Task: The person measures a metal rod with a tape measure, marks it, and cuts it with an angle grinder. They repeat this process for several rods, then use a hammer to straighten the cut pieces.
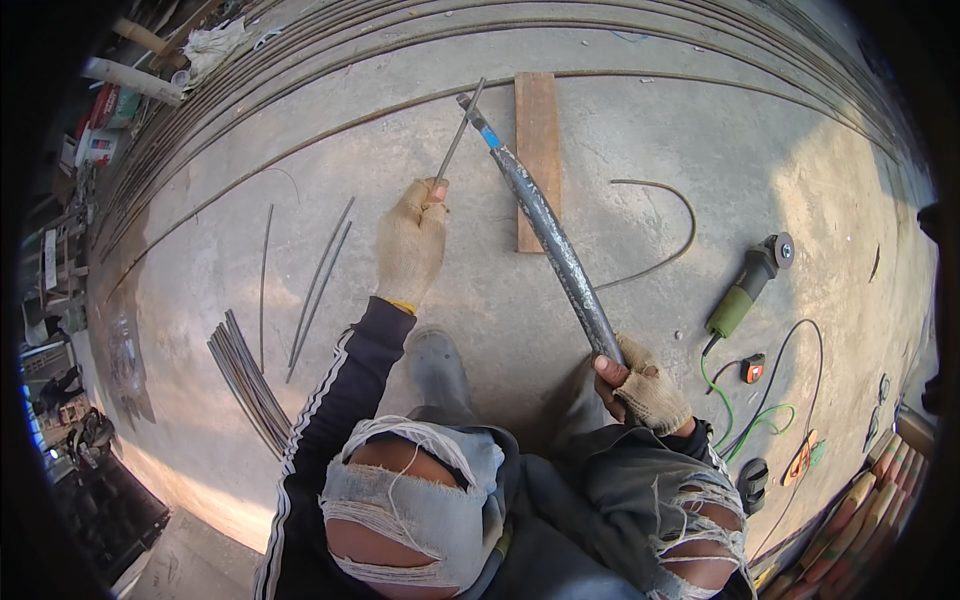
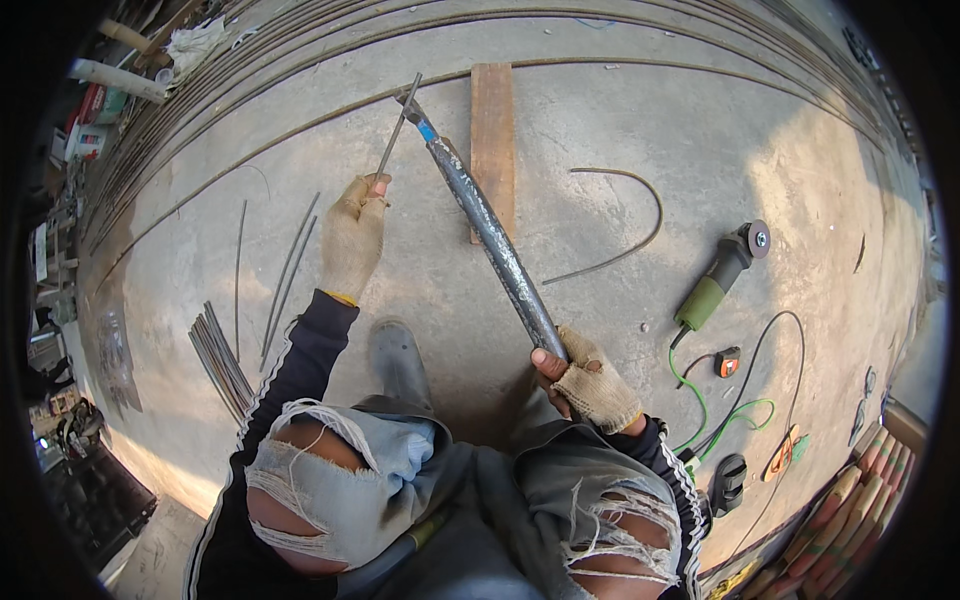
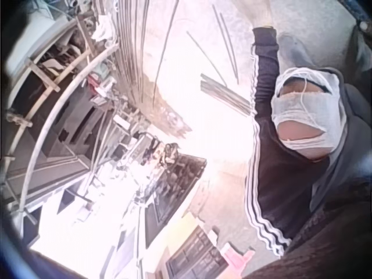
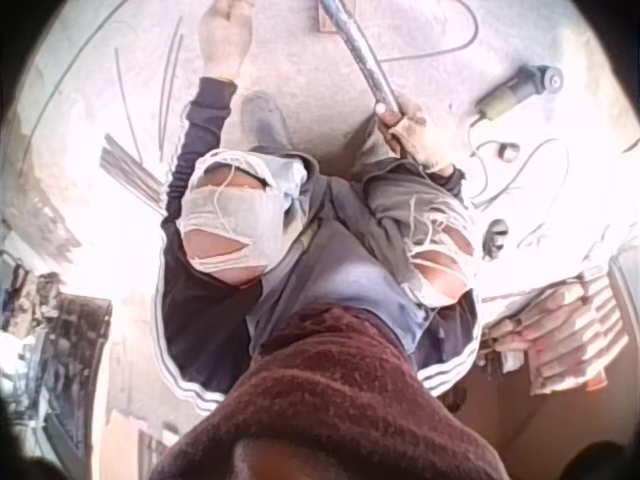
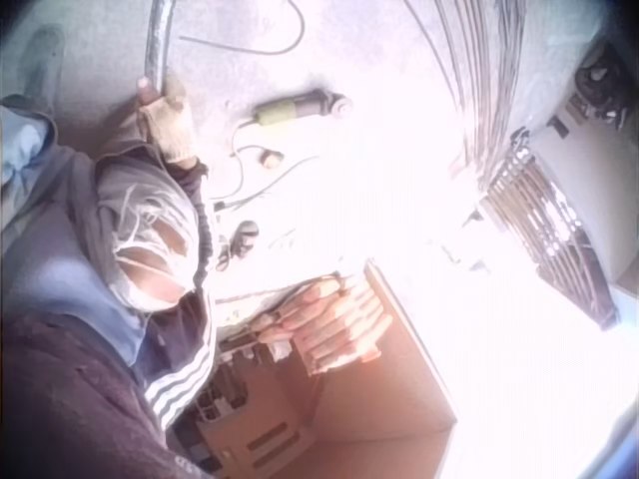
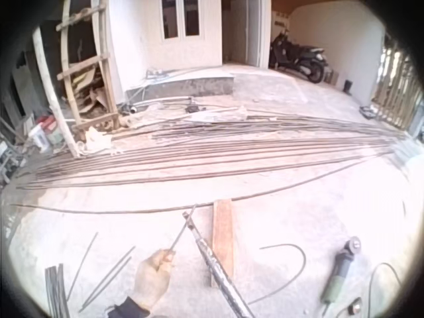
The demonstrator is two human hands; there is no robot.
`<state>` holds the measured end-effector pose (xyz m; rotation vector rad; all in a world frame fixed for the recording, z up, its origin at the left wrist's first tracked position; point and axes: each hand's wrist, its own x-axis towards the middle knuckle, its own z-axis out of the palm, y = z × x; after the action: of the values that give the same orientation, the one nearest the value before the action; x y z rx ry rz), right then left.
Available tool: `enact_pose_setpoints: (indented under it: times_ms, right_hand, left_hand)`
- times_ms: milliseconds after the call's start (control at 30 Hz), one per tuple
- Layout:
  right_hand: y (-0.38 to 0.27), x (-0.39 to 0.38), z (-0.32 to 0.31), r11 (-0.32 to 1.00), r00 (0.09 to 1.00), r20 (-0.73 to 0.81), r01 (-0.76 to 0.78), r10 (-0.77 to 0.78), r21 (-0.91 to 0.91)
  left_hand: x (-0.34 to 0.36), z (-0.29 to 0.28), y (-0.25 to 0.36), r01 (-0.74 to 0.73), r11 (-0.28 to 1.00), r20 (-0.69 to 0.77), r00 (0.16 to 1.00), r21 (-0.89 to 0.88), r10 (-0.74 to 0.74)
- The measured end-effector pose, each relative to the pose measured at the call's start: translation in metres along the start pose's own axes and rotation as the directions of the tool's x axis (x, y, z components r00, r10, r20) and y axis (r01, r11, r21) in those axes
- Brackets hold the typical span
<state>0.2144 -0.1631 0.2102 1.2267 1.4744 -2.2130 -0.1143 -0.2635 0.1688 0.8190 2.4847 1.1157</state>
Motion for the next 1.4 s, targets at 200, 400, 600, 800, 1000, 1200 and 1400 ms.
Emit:
enact_pose_setpoints:
  times_ms: [200,400,600,800,1000,1200,1400]
  right_hand:
    - [-0.001,0.004,0.001,0.999,0.999,0.038,-0.004,0.003,0.042]
    - [-0.002,0.005,0.003,0.999,0.999,0.034,-0.012,0.011,0.033]
    - [-0.005,0.004,0.004,1.000,1.000,0.012,-0.023,0.023,-0.010]
    - [0.000,0.008,0.003,1.000,1.000,0.025,-0.009,0.009,0.009]
    - [0.003,0.010,-0.003,0.999,0.999,0.031,0.018,-0.019,0.049]
    - [0.002,0.007,-0.007,0.997,0.997,0.064,0.037,-0.041,0.066]
    - [0.003,0.008,-0.005,0.996,0.996,0.081,0.017,-0.023,0.084]
  left_hand:
    - [-0.004,0.003,-0.005,0.022,0.999,-0.002,1.000,0.031,-0.022]
    - [-0.004,0.007,-0.009,0.021,1.000,-0.014,1.000,-0.003,-0.021]
    - [-0.007,0.011,-0.011,0.047,0.999,-0.027,0.999,-0.017,-0.047]
    - [-0.007,0.014,-0.016,0.020,0.999,-0.036,0.999,-0.028,-0.021]
    - [0.006,0.009,-0.028,0.062,0.968,0.089,0.995,-0.242,-0.042]
    - [0.011,0.008,-0.033,0.039,0.970,0.094,0.995,-0.240,-0.016]
    - [0.012,0.008,-0.030,0.113,0.954,0.129,0.988,-0.277,-0.080]
